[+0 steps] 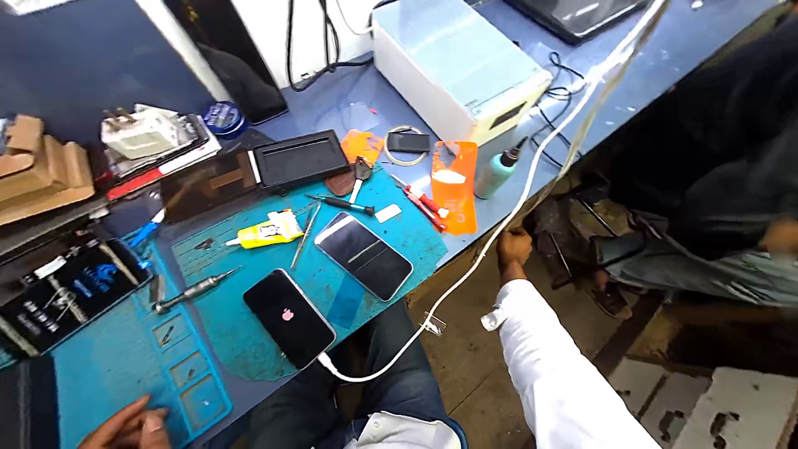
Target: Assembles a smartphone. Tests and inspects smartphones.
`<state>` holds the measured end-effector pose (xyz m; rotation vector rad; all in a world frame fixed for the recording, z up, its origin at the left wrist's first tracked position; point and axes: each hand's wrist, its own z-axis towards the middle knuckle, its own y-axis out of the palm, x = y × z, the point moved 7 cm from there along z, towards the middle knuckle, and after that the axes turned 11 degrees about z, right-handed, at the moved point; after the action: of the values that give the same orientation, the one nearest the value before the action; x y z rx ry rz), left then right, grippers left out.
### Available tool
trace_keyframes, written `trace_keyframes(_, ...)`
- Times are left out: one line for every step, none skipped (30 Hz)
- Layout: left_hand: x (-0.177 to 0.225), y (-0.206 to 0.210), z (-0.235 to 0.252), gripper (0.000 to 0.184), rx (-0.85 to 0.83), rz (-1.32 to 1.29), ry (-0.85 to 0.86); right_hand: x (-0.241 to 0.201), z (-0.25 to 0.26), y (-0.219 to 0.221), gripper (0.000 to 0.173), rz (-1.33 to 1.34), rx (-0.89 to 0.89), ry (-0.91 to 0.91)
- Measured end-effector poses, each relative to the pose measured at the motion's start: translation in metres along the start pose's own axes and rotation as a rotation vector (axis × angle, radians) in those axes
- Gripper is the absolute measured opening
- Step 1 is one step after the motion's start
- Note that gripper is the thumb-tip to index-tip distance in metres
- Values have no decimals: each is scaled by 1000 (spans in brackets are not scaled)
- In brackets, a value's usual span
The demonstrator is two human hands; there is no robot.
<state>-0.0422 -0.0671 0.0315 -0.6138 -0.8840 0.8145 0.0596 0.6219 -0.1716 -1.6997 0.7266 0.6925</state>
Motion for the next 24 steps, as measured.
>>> trace_keyframes(1, -1, -1, 28, -8, 3, -12, 4, -5, 2, 30, -25, -6, -14)
trace_keyframes(1, -2, -1, 30, -17, 5, -17, 10, -12, 5, 32, -54, -24, -28)
trace_keyframes(1, -1, -1, 31, -21, 2, -19, 18, -19, 8, 35, -77, -59, -40)
trace_keyframes(0, -1, -2, 32, -19, -2, -19, 30, -28, 11, 39, -111, -114, -45)
trace_keyframes(0, 0, -2, 32, -10, -11, -16, 49, -37, 15, 43, -149, -183, -34)
trace_keyframes(-1, 0, -3, 32, -4, -19, -13, 74, -47, 19, 45, -180, -261, -20)
trace_keyframes(-2, 0, -3, 32, -3, -28, -13, 105, -56, 23, 44, -204, -331, -8)
trace_keyframes(-2, 0, -3, 32, -8, -39, -12, 135, -68, 26, 41, -212, -398, 14)
trace_keyframes(-1, -1, -2, 32, -15, -49, -11, 162, -83, 25, 39, -220, -455, 46)
trace_keyframes(-1, -1, -2, 32, -23, -61, -11, 186, -98, 22, 36, -225, -501, 91)
trace_keyframes(-2, -2, -3, 31, -31, -78, -13, 204, -117, 16, 34, -220, -533, 145)
trace_keyframes(-3, -3, -3, 31, -41, -98, -16, 220, -135, 9, 32, -212, -561, 201)
trace_keyframes(-4, -4, -3, 31, -51, -128, -21, 235, -152, 3, 32, -202, -599, 263)
trace_keyframes(-6, -4, -2, 30, -62, -173, -30, 250, -167, -3, 35, -186, -632, 316)
trace_keyframes(-8, -5, 0, 29, -74, -229, -42, 260, -181, -8, 40, -167, -654, 355)
trace_keyframes(-10, -6, 2, 28, -97, -289, -57, 265, -193, -12, 45, -132, -661, 373)
trace_keyframes(-12, -6, 4, 27, -126, -350, -80, 263, -203, -15, 49, -80, -659, 361)
trace_keyframes(-14, -7, 7, 25, -160, -394, -114, 257, -212, -19, 50, -28, -644, 321)
trace_keyframes(-16, -7, 9, 23, -199, -426, -156, 245, -218, -25, 49, 6, -611, 258)
trace_keyframes(-18, -8, 12, 22, -236, -454, -191, 228, -222, -33, 45, 22, -551, 180)
trace_keyframes(-19, -8, 14, 22, -271, -482, -216, 207, -224, -45, 40, 25, -480, 95)
trace_keyframes(-18, -9, 17, 21, -293, -508, -226, 181, -225, -58, 40, 26, -404, 4)
trace_keyframes(-15, -10, 20, 21, -299, -536, -221, 155, -226, -73, 45, 41, -319, -94)
trace_keyframes(-12, -11, 23, 21, -302, -571, -206, 128, -226, -88, 49, 75, -239, -201)
